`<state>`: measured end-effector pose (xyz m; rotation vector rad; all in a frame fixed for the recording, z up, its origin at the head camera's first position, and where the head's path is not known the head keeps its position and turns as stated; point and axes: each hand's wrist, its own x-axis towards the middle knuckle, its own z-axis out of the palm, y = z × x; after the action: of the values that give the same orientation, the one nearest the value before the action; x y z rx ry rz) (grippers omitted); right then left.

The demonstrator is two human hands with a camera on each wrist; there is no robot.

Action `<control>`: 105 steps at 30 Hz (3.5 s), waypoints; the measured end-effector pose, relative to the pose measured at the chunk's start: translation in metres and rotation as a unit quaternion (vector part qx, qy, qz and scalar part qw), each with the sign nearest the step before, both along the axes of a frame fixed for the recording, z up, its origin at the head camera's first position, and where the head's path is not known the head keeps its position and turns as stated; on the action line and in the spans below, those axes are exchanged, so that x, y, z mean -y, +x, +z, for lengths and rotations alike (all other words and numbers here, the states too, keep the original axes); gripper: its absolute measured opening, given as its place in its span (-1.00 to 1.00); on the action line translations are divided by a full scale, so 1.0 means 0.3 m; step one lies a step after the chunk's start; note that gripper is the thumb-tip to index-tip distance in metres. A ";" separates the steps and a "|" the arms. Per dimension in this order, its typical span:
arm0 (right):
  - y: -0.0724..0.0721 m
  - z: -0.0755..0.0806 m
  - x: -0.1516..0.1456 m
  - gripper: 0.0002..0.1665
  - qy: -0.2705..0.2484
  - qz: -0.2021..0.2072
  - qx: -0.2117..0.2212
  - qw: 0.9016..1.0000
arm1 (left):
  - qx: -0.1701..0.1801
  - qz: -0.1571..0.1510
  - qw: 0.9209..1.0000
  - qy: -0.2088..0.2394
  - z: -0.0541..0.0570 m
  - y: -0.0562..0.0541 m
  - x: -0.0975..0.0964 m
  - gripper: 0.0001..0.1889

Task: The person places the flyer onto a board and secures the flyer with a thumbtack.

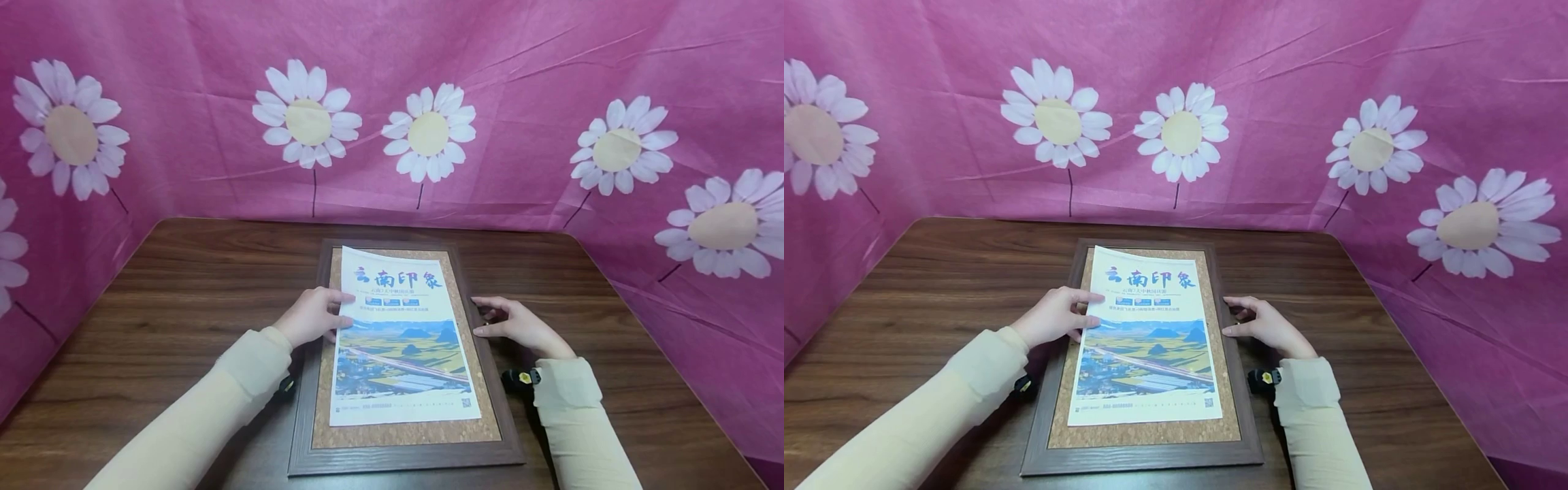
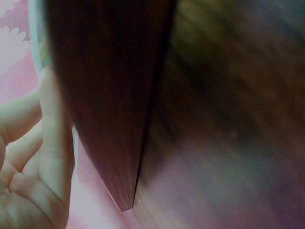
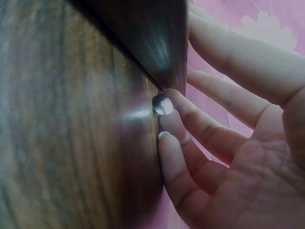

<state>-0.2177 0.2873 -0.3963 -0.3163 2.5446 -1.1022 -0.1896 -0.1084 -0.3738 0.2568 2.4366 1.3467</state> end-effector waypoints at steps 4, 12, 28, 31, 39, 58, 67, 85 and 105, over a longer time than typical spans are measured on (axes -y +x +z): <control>-0.002 -0.004 -0.001 -0.16 -0.001 0.001 0.003 1.000 | -0.008 0.000 0.999 -0.034 -0.004 -0.001 -0.004 -0.48; -0.006 -0.006 -0.004 -0.17 0.000 0.003 0.001 1.000 | -0.029 -0.009 0.995 -0.092 -0.011 -0.003 -0.021 -0.50; -0.004 -0.006 -0.005 -0.16 0.004 0.005 -0.004 1.000 | -0.095 -0.030 0.982 -0.160 -0.010 -0.005 -0.030 -0.55; -0.004 -0.005 -0.005 -0.17 0.006 0.006 -0.006 1.000 | -0.098 -0.033 0.981 -0.163 -0.011 -0.007 -0.030 -0.55; -0.003 -0.002 -0.002 -0.17 0.007 0.006 -0.007 1.000 | -0.109 -0.040 0.981 -0.154 -0.013 -0.011 -0.020 -0.55; -0.006 -0.003 -0.002 -0.16 0.013 -0.001 -0.006 1.000 | -0.107 -0.026 0.972 -0.208 -0.003 0.000 -0.028 -0.52; 0.001 0.001 -0.013 -0.22 -0.030 -0.013 -0.020 0.999 | -0.109 -0.059 0.985 -0.121 -0.009 -0.020 0.027 -0.47; 0.010 0.025 -0.074 -0.53 -0.039 -0.036 0.000 0.999 | -0.066 0.008 0.994 -0.087 -0.033 0.004 0.095 -0.25; 0.005 0.013 -0.007 -0.72 0.048 -0.032 -0.027 0.998 | -0.039 -0.033 0.994 -0.100 -0.062 -0.012 0.114 -0.31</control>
<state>-0.2161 0.2893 -0.3924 -0.2443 2.6619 -1.0022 -0.1933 -0.1427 -0.3923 0.3402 2.5796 1.0747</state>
